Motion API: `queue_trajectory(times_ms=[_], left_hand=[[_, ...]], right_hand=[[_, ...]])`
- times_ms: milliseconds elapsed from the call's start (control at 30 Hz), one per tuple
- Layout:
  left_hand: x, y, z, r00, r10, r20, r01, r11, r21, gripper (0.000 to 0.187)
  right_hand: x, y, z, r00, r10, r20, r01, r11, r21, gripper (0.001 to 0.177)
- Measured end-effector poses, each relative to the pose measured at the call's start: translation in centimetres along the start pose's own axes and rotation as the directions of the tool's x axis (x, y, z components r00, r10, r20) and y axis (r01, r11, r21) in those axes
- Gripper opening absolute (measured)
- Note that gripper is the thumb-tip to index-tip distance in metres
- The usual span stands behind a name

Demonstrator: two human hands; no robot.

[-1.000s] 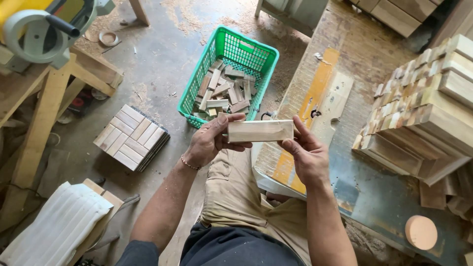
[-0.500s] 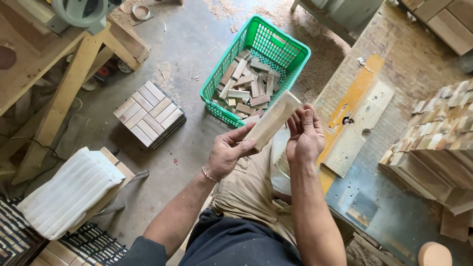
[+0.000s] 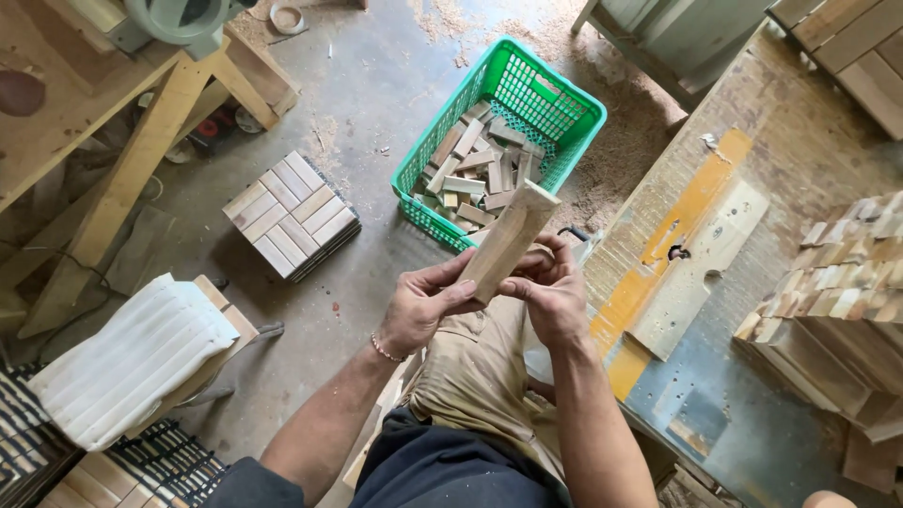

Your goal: Inspecting and placing small wooden blocks onto a workbench jig

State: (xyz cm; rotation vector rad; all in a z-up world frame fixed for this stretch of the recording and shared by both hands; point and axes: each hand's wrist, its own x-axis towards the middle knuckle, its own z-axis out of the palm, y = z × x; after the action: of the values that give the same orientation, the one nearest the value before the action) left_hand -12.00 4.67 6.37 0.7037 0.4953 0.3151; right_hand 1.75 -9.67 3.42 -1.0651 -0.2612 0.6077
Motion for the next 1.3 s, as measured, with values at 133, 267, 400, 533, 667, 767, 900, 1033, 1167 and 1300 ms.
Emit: queue_trajectory(times_ms=[133,267,400,533,667,767,900,1033,1167,1300], left_hand=[[0.4,1.1,-1.9,0.996,-0.016,0.082,0.006,0.993,0.121,0.048],[1.6,2.9,-3.6,0.985,0.011,0.17,-0.069,0.939,0.338,0.046],[4.9,2.8,-3.7,0.993,0.121,-0.018,-0.113,0.965,0.237,0.036],[12.5,2.9,-2.0,0.977,0.203,-0.061,-0.185,0.957,0.223,0.029],[23.1,-1.5,-5.0,0.98,0.02,-0.198,0.058,0.922,0.383,0.079],[28.5,-9.9,-13.3,0.966,-0.133,-0.224,0.219,0.877,0.428,0.075],[28.0,-16.1,-13.0,0.935,-0.081,-0.344,0.278,0.769,0.575,0.038],[15.7,-11.4,3.0,0.976,0.203,-0.082,-0.118,0.801,0.587,0.028],[4.1,-10.0,16.8,0.908,0.211,0.363,-0.381,0.776,0.503,0.017],[1.8,-17.0,24.0,0.674,0.023,0.738,-0.564,0.661,0.495,0.048]], right_hand=[[0.9,-4.4,2.3,1.0,0.001,-0.004,-0.001,1.0,0.013,0.075],[1.3,-5.6,4.0,0.995,-0.017,-0.099,-0.004,0.979,-0.206,0.047],[2.6,-3.0,2.2,0.939,-0.033,-0.342,-0.053,0.97,-0.239,0.029],[2.2,-4.8,3.9,0.925,-0.165,-0.342,0.042,0.94,-0.34,0.032],[-0.3,-7.7,3.9,0.944,-0.22,-0.247,0.081,0.879,-0.47,0.042],[-3.7,-9.6,2.5,0.939,-0.248,-0.239,0.078,0.829,-0.553,0.038],[-8.9,-12.5,-0.8,0.885,-0.322,-0.338,0.072,0.81,-0.582,0.031],[-12.7,-15.8,-6.3,0.711,-0.487,-0.508,0.043,0.751,-0.658,0.027],[-15.8,-18.2,-14.0,0.436,-0.653,-0.619,-0.114,0.642,-0.758,0.029],[-17.0,-19.1,-21.0,0.371,-0.614,-0.697,-0.347,0.604,-0.717,0.058]])
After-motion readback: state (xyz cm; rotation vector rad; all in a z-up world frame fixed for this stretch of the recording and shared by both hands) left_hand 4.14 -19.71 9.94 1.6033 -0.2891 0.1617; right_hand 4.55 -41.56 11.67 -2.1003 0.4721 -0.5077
